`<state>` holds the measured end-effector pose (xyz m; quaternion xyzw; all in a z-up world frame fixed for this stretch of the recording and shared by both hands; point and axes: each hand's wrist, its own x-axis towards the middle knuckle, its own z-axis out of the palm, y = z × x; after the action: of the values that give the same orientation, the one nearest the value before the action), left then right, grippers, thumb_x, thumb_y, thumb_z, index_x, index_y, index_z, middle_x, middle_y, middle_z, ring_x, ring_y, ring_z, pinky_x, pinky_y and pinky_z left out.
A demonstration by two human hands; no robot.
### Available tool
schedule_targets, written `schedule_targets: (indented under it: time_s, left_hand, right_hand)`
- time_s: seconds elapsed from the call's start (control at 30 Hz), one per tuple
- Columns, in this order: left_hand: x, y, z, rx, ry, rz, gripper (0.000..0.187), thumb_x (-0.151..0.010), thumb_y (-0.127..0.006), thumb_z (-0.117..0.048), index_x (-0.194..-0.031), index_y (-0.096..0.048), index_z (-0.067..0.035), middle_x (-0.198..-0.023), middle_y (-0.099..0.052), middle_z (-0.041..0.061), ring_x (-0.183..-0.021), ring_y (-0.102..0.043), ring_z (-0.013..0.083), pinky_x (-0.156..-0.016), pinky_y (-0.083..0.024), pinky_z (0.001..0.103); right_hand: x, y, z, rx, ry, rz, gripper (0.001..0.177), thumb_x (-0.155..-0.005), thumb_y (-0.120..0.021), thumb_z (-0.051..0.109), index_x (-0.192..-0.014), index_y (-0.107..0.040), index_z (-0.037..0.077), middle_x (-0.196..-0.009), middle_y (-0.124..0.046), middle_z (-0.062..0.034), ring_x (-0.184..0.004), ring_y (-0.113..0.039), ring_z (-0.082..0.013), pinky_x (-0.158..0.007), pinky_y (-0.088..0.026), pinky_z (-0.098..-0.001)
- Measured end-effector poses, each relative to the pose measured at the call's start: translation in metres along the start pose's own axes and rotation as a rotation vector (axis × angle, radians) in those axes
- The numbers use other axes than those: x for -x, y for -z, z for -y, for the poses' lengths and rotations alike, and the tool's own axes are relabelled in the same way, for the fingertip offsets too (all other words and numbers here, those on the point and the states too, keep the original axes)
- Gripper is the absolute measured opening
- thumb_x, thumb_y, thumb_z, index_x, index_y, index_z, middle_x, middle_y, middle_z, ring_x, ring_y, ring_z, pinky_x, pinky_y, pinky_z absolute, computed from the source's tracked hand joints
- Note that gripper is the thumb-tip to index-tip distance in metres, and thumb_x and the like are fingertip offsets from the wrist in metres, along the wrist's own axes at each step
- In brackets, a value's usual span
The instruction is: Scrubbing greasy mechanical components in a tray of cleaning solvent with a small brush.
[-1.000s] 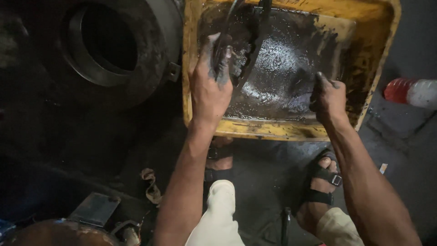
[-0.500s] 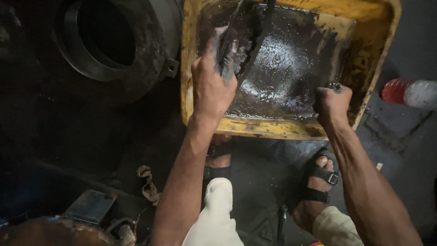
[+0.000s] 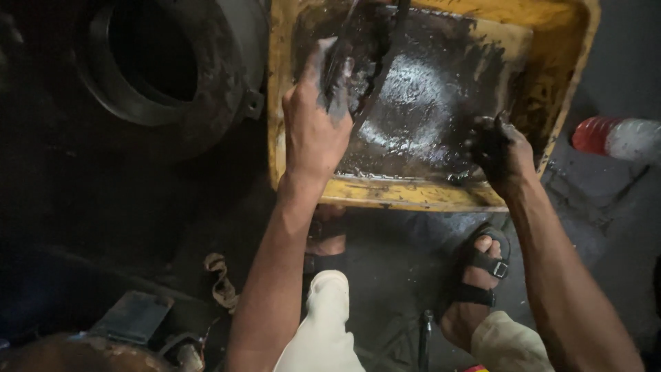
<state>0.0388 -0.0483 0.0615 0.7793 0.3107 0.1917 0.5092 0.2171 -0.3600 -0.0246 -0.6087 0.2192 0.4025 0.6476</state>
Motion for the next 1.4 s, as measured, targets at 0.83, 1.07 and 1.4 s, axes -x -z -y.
schedule_targets:
  time_s: [0.83, 1.07, 1.4]
  left_hand:
    - [-0.005, -0.007, 0.001, -0.118, -0.254, -0.121, 0.036, -0.108, -0.057, -0.006, -0.144, -0.053, 0.002, -0.139, -0.065, 0.024, -0.131, -0.066, 0.0361, -0.112, -0.050, 0.040]
    - [-0.005, -0.006, -0.024, -0.052, -0.068, -0.048, 0.038, -0.105, -0.054, -0.010, -0.141, -0.055, 0.002, -0.135, -0.066, 0.023, -0.128, -0.065, 0.0356, -0.109, -0.048, 0.040]
    - [-0.001, -0.004, -0.011, -0.022, -0.040, -0.049, 0.036, -0.107, -0.053, -0.011, -0.141, -0.055, 0.001, -0.136, -0.066, 0.022, -0.128, -0.064, 0.0356, -0.109, -0.046, 0.040]
  right_hand:
    - [0.054, -0.241, 0.022, 0.658, 1.342, 0.012, 0.037, -0.077, -0.075, 0.002, -0.114, -0.072, 0.006, -0.117, -0.070, -0.0175, -0.100, -0.070, -0.0353, -0.087, -0.055, -0.0414]
    - [0.019, -0.235, 0.037, 0.677, 1.377, 0.046, 0.032, -0.081, -0.080, 0.003, -0.113, -0.076, 0.006, -0.109, -0.073, -0.0145, -0.096, -0.071, -0.0326, -0.086, -0.055, -0.0413]
    - [0.046, -0.246, 0.041, 0.561, 1.389, 0.079, 0.033, -0.086, -0.082, 0.005, -0.117, -0.072, 0.001, -0.122, -0.069, -0.0196, -0.111, -0.070, -0.0348, -0.095, -0.057, -0.0421]
